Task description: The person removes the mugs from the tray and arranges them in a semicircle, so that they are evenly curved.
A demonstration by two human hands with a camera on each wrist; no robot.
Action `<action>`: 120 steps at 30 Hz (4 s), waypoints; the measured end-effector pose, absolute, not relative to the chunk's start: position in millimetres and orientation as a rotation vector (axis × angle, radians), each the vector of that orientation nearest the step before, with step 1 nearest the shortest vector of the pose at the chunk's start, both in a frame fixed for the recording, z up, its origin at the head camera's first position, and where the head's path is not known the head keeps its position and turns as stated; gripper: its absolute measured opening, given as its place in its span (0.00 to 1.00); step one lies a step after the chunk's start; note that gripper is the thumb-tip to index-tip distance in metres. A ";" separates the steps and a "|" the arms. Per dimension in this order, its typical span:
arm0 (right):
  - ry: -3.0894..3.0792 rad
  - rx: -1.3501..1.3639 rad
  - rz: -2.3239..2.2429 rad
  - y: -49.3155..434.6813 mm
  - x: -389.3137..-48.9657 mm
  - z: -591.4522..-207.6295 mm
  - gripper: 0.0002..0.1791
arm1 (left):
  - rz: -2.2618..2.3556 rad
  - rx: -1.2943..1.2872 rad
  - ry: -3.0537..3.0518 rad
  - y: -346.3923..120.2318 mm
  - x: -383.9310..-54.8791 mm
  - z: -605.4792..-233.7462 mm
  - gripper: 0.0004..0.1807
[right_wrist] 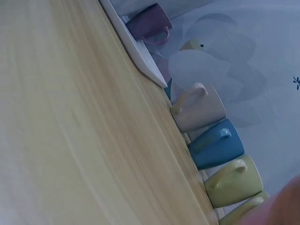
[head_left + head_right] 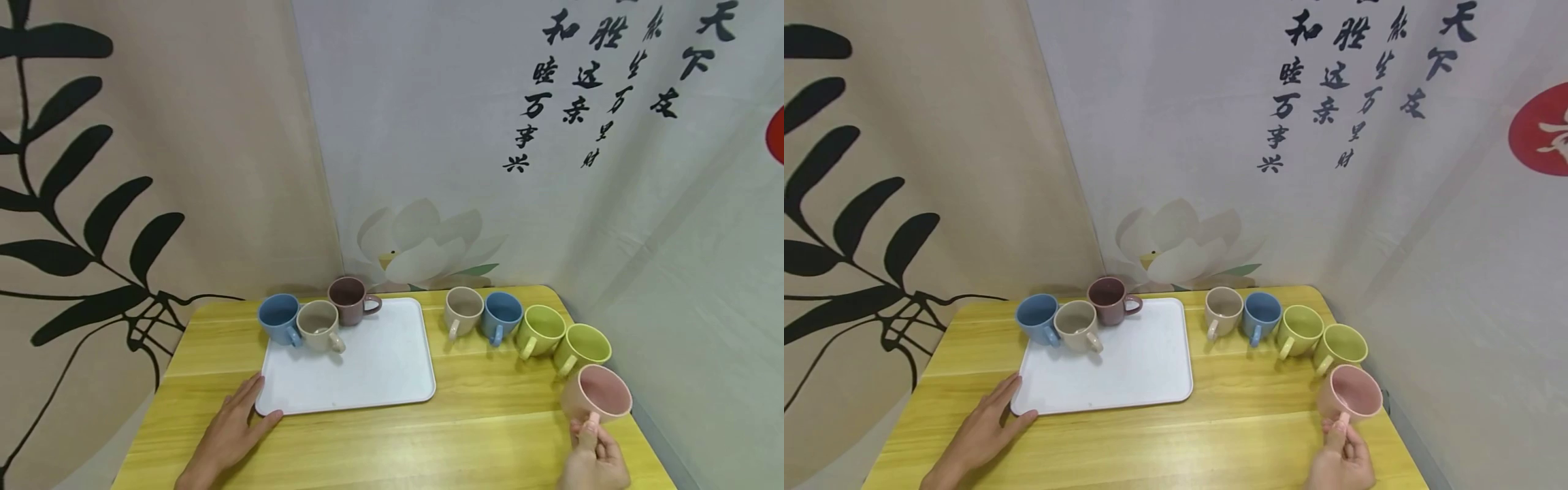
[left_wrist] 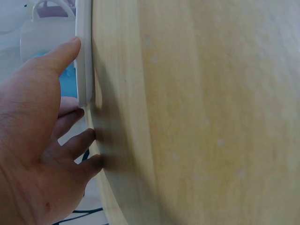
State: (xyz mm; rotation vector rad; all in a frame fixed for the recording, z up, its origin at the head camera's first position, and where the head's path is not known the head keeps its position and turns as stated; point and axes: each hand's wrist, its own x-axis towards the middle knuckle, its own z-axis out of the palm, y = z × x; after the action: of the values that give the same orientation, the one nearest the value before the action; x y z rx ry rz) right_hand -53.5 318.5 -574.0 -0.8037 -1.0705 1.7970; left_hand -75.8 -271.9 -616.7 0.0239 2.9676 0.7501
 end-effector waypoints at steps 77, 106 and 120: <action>-1.126 -0.956 1.817 352.6 -91.4 -598.5 0.11 | 0.749 0.008 2.955 -270.7 -75.8 -614.4 0.55; -1.769 -0.230 1.749 223.9 -100.5 -578.3 0.14 | 0.754 0.010 2.970 -271.0 -75.3 -615.0 0.54; -2.057 0.150 2.008 145.7 -131.7 -583.6 0.16 | 0.771 0.044 3.011 -269.4 -72.5 -613.7 0.52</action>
State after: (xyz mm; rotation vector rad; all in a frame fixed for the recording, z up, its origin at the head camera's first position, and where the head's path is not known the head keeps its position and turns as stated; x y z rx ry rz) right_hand -131.7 145.7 -583.6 0.1502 -2.0570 2.0082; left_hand -72.5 -269.4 -613.7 0.0441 3.0112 0.7715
